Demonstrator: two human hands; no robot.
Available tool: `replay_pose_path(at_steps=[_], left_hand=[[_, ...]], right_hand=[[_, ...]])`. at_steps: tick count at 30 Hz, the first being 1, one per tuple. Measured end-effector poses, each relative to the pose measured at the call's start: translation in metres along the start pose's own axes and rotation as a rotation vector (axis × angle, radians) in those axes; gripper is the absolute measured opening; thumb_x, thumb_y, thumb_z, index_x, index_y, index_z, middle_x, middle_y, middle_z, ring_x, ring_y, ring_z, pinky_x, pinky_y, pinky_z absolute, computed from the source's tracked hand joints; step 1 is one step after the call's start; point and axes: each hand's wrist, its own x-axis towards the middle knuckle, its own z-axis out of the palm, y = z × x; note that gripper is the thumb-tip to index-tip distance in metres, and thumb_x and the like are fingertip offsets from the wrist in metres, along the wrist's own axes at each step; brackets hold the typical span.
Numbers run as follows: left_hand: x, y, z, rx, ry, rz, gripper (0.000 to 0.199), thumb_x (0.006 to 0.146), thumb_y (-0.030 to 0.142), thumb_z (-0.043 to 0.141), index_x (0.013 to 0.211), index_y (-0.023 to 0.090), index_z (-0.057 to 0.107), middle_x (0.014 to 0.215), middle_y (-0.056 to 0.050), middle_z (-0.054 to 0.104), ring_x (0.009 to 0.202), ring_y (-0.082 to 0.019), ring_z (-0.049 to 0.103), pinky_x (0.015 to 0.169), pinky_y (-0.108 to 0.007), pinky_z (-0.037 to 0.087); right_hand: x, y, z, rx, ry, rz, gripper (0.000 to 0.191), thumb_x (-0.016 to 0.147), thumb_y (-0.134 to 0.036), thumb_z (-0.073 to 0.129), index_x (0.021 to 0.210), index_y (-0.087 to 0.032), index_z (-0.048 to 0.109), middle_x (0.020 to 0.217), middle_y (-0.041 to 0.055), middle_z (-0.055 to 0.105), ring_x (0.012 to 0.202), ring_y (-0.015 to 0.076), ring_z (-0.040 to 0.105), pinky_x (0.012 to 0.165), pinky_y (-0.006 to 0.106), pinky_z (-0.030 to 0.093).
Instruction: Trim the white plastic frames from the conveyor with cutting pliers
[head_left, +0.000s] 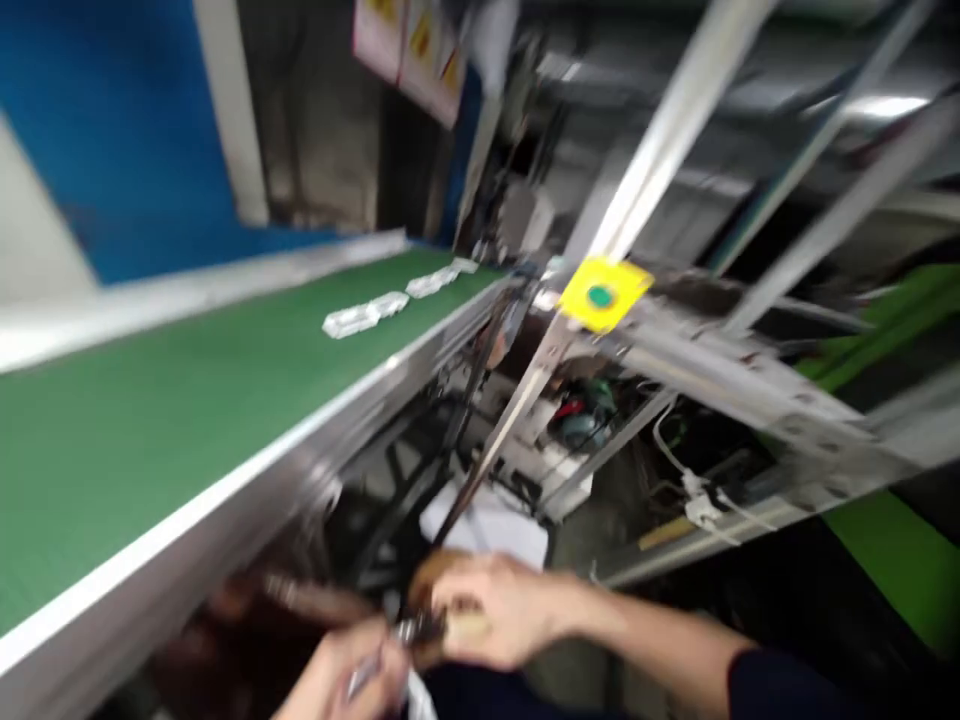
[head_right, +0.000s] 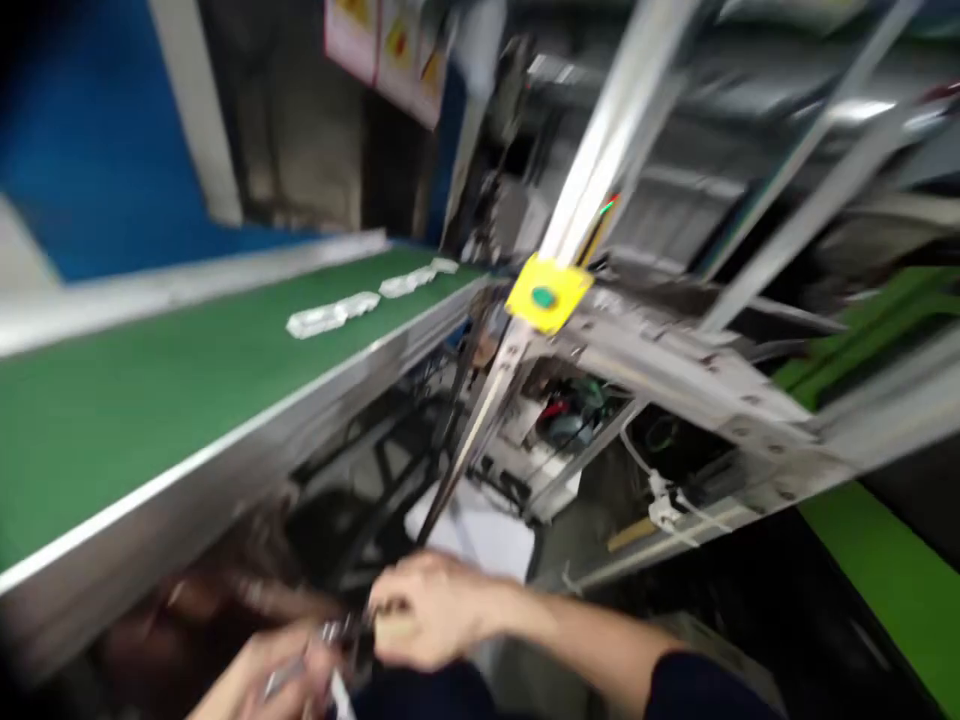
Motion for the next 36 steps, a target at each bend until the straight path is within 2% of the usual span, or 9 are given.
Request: replay_pose_path(at_steps=[2,3,7,11,17,22,30,36], left_hand=[[-0.024,-0.020,0.009,-0.074,-0.020,-0.046,0.024,0.076,0.042,0.066,0.064,0.021,0.061,0.066,-0.002,0.059,0.066,-0.021,0.058,0.060,-0.030,0.045],[-0.031,-0.026,0.011,-0.032,-0.044,0.014,0.022,0.081,0.039,0.061,0.069,0.020,0.062,0.070,-0.003,0.061,0.068,-0.020,0.057,0.063,-0.030,0.044],[-0.041,-0.027,0.008,0.100,-0.081,0.126,0.025,0.090,0.034,0.045,0.076,0.018,0.059,0.074,-0.004,0.061,0.068,-0.018,0.055,0.063,-0.027,0.041],[-0.046,-0.020,0.010,0.147,-0.059,0.126,0.029,0.092,0.034,0.041,0.075,0.019,0.060,0.072,-0.003,0.060,0.065,-0.017,0.053,0.059,-0.026,0.039],[-0.050,-0.022,0.015,0.137,-0.037,0.138,0.029,0.092,0.034,0.041,0.075,0.019,0.059,0.072,-0.003,0.061,0.064,-0.017,0.054,0.060,-0.025,0.040],[-0.046,-0.024,0.017,0.106,-0.046,0.168,0.027,0.092,0.032,0.042,0.077,0.017,0.058,0.073,-0.003,0.060,0.066,-0.016,0.053,0.062,-0.024,0.040],[-0.038,-0.025,0.019,0.100,-0.096,0.161,0.026,0.093,0.032,0.043,0.078,0.017,0.058,0.074,-0.001,0.059,0.066,-0.014,0.051,0.059,-0.024,0.037],[-0.036,-0.034,0.024,0.023,-0.088,0.129,0.027,0.091,0.034,0.045,0.076,0.017,0.059,0.072,-0.002,0.060,0.066,-0.015,0.051,0.062,-0.027,0.037]], right_hand=[[-0.002,-0.005,0.003,-0.083,-0.111,-0.070,0.020,0.079,-0.032,0.050,0.094,-0.020,0.057,0.084,0.0027,0.060,0.076,0.0132,0.053,0.067,0.024,0.041],[-0.001,-0.004,0.001,-0.116,-0.168,-0.100,0.019,0.079,-0.029,0.050,0.095,-0.019,0.056,0.084,0.0031,0.059,0.076,0.0137,0.053,0.068,0.025,0.040],[0.006,-0.001,-0.009,-0.212,-0.280,-0.195,0.019,0.078,-0.025,0.050,0.096,-0.018,0.054,0.085,0.0033,0.057,0.077,0.0152,0.052,0.070,0.027,0.038],[0.008,-0.002,-0.015,-0.314,-0.305,-0.255,0.022,0.079,-0.028,0.049,0.098,-0.018,0.053,0.088,0.0042,0.057,0.079,0.0167,0.052,0.071,0.029,0.036],[0.012,-0.001,-0.021,-0.393,-0.331,-0.333,0.020,0.079,-0.029,0.047,0.095,-0.018,0.053,0.089,0.0056,0.057,0.082,0.0185,0.050,0.073,0.032,0.034],[0.013,0.000,-0.021,-0.402,-0.353,-0.371,0.021,0.076,-0.026,0.050,0.096,-0.019,0.053,0.087,0.0043,0.057,0.078,0.0181,0.049,0.068,0.031,0.033],[0.008,-0.004,-0.030,-0.521,-0.305,-0.383,0.018,0.078,-0.026,0.049,0.094,-0.019,0.053,0.082,0.0040,0.056,0.072,0.0174,0.049,0.065,0.030,0.032],[0.012,0.000,-0.027,-0.527,-0.371,-0.333,0.011,0.077,-0.022,0.047,0.086,-0.020,0.053,0.072,0.0021,0.055,0.064,0.0159,0.049,0.053,0.027,0.023]])
